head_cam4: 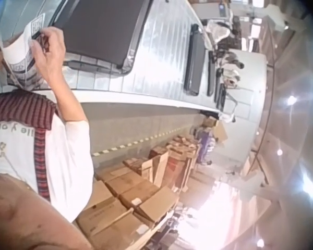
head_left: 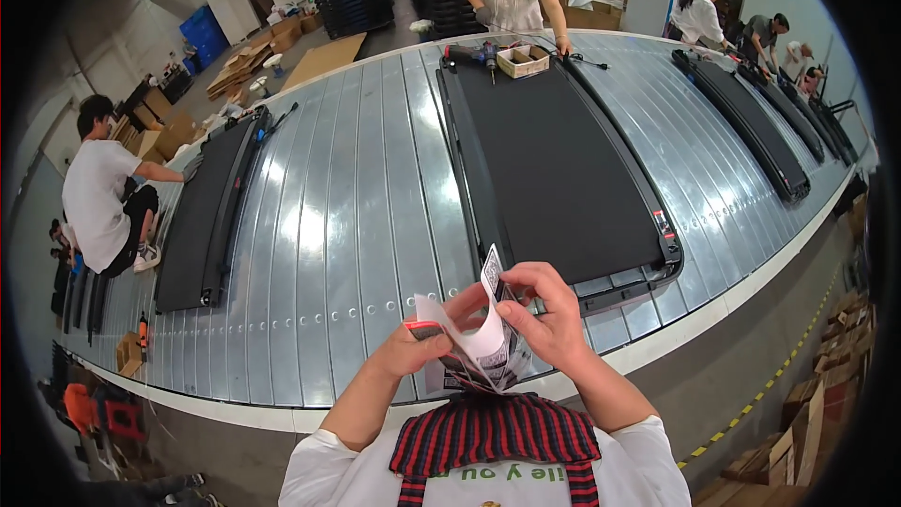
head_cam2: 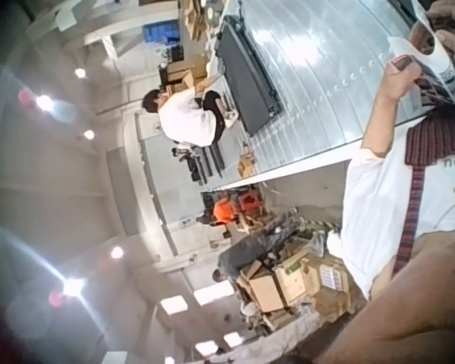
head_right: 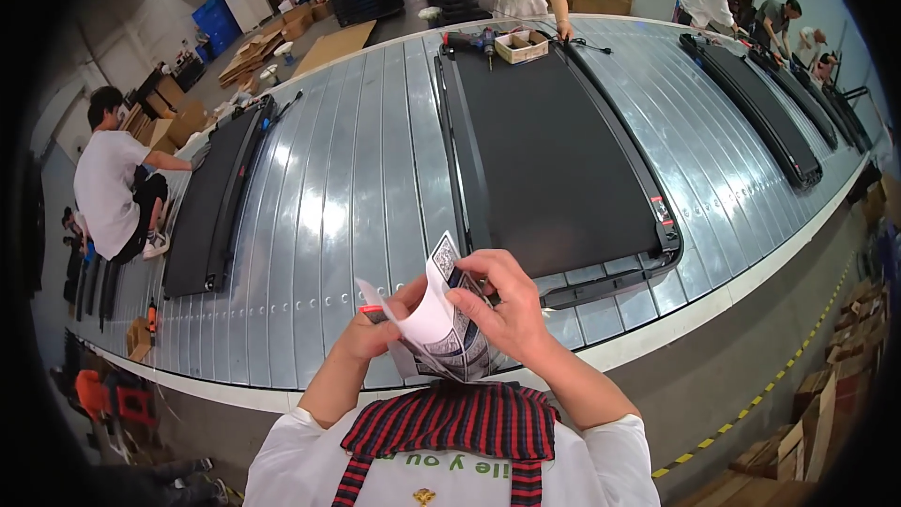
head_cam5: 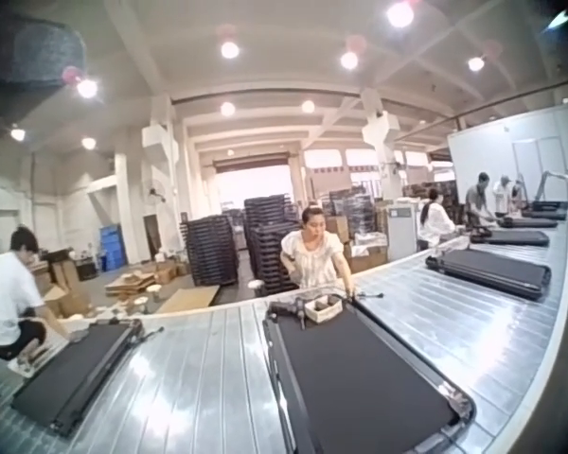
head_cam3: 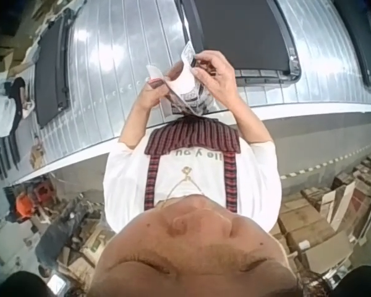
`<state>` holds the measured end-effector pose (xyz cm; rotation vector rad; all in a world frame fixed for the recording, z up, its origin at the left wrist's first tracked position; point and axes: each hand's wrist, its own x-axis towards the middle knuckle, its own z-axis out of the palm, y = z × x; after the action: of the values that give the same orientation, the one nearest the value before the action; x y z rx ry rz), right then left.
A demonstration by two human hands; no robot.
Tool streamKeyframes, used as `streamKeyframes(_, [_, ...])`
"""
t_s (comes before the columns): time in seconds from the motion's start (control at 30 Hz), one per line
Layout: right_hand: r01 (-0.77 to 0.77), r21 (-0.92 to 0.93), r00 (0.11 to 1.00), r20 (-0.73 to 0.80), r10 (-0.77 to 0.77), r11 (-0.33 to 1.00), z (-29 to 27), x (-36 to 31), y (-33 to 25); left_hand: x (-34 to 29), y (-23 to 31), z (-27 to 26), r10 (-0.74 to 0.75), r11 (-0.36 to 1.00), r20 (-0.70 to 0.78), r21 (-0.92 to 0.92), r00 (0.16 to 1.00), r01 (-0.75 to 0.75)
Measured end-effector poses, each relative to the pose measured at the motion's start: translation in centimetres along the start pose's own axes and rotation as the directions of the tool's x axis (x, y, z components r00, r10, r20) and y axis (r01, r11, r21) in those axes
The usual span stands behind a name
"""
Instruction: Apply adhesive warning and informational labels to treadmills on a moving assembly line.
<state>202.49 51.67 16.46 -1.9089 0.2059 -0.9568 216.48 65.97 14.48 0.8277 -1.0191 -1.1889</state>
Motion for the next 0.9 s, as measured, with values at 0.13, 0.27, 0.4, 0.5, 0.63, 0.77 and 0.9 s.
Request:
streamKeyframes(0.13, [0.008, 0.177, 0.996, 0.086, -0.023, 0.984, 0.1, -0.1, -0.2, -0.6, 0.0, -0.1, 0.137, 0.99, 0.115, -0.049, 0.984, -0.132])
streamKeyframes(0.27, [-0.024, 0.168, 0.975, 0.224, -0.015, 0.985, -0.3, -0.2, -1.0, -1.0, 0.9, 0.1, 0.043, 0.998, 0.141, -0.058, 0.989, -0.035])
streamKeyframes(0.4, [0.111, -0.111, 0.993, 0.04, -0.107, 0.988, 0.7, -0.6, -1.3, -1.4, 0.5, -0.5, 0.052, 0.998, 0.128, 0.025, 0.99, -0.056])
streamKeyframes(0.5, [0.047, -0.028, 0.998, -0.03, -0.048, 0.999, 1.2, -1.2, -1.1, -1.9, 0.1, -0.8, 0.084, 0.996, 0.126, -0.007, 0.988, -0.083])
streamKeyframes(0.63, [0.061, 0.072, 0.998, 0.015, -0.062, 0.996, 1.7, -1.5, -1.0, -2.2, 0.7, -0.6, 0.079, 0.997, 0.122, -0.008, 0.989, -0.079])
streamKeyframes(0.77, [0.084, 0.124, 0.996, 0.001, -0.085, 0.989, 2.2, -1.6, -1.3, -2.4, 1.4, -0.8, 0.139, 0.989, 0.205, 0.022, 0.969, -0.147])
streamKeyframes(0.9, [0.02, 0.131, 0.999, 0.034, -0.024, 0.991, 2.7, -1.8, -2.5, -3.9, 1.6, -1.4, -0.077, 0.997, 0.217, 0.021, 0.973, 0.074])
